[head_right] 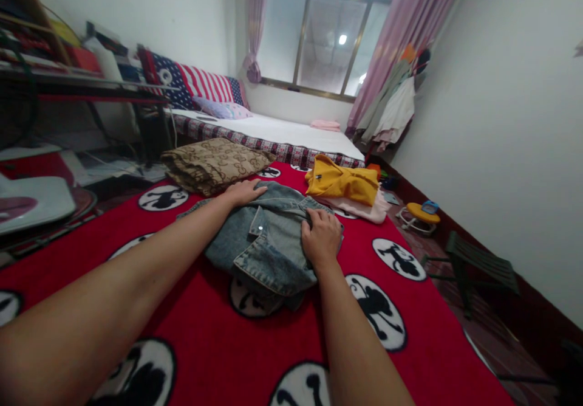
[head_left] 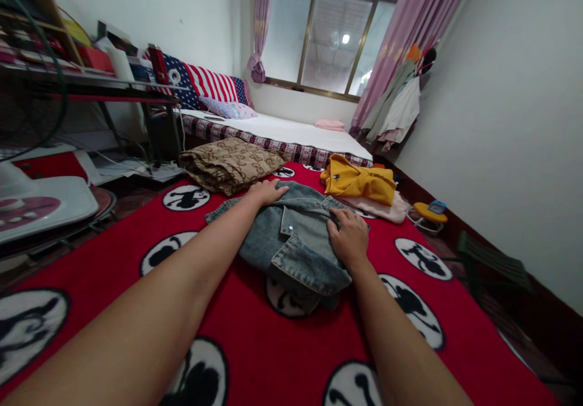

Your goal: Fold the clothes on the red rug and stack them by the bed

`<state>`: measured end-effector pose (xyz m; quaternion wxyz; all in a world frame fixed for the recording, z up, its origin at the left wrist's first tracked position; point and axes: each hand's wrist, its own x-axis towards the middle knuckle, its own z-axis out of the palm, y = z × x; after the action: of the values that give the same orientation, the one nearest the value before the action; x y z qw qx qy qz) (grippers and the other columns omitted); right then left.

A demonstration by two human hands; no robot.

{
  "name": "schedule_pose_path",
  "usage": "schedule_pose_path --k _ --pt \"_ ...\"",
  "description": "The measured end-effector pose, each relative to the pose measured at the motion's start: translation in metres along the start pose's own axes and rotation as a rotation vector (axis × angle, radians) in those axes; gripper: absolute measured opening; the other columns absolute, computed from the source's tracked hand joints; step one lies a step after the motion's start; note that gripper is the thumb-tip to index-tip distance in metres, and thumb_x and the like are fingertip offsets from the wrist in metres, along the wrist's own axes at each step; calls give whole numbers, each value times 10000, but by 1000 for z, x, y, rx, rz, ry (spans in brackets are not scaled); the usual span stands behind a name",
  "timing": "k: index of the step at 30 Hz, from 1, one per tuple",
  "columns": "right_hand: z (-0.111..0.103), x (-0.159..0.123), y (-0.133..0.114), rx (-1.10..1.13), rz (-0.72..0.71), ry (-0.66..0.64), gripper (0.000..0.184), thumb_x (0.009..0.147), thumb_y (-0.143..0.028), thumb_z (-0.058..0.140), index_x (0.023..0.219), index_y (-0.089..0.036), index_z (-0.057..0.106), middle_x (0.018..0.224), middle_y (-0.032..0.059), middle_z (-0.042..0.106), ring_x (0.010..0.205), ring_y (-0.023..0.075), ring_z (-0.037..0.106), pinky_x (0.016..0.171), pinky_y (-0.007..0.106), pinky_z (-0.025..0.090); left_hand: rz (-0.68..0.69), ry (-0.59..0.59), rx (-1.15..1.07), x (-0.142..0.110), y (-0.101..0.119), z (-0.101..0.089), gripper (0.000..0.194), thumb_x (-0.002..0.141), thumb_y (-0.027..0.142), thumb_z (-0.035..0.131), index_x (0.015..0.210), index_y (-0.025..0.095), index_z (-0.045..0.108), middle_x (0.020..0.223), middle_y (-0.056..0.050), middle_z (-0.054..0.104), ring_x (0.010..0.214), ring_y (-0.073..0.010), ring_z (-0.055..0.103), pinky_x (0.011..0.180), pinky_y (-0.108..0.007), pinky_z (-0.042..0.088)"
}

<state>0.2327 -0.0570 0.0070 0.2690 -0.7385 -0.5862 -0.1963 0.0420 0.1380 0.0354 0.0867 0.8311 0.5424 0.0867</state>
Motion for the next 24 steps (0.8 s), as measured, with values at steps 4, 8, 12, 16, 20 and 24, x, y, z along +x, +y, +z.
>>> schedule_pose_path --k 4,8,12,16,20,24 --pt "1 0 1 9 -4 14 341 889 -300 555 1200 -214 667 1164 63 668 1044 260 534 923 374 349 -1 21 19 -20 -1 -1 756 899 695 238 1514 262 310 1521 -130 402 1338 -367 437 1071 -495 352" --pt "2 -1 2 22 -16 29 338 878 -284 563 1188 -203 673 1166 70 669 1044 257 539 927 372 355 -24 131 42 -39 0 3 657 945 601 231 1472 242 390 1454 -133 479 1291 -346 482 1035 -474 388" --pt "2 -1 4 46 -24 41 335 873 -276 560 1177 -200 677 1161 74 674 1038 255 541 927 373 356 -63 294 77 -49 2 9 589 963 555 268 1405 235 488 1319 -151 583 1194 -332 556 962 -446 441" --pt "2 0 4 69 -23 39 338 870 -275 555 1173 -192 679 1155 74 676 1047 249 538 946 370 347 -62 310 74 -50 3 10 578 965 553 285 1393 233 506 1299 -154 596 1175 -326 568 950 -438 446" --pt "4 0 5 89 -25 51 331 862 -271 557 1157 -193 684 1150 67 678 1043 244 539 947 363 343 -67 319 65 -49 3 10 576 964 554 286 1388 238 513 1291 -151 602 1168 -326 571 946 -437 446" --pt "5 0 6 99 -29 61 323 861 -271 550 1145 -197 687 1147 66 679 1035 244 540 941 361 341 -70 310 59 -50 3 9 572 962 554 287 1380 239 519 1294 -149 600 1174 -325 567 954 -434 439"
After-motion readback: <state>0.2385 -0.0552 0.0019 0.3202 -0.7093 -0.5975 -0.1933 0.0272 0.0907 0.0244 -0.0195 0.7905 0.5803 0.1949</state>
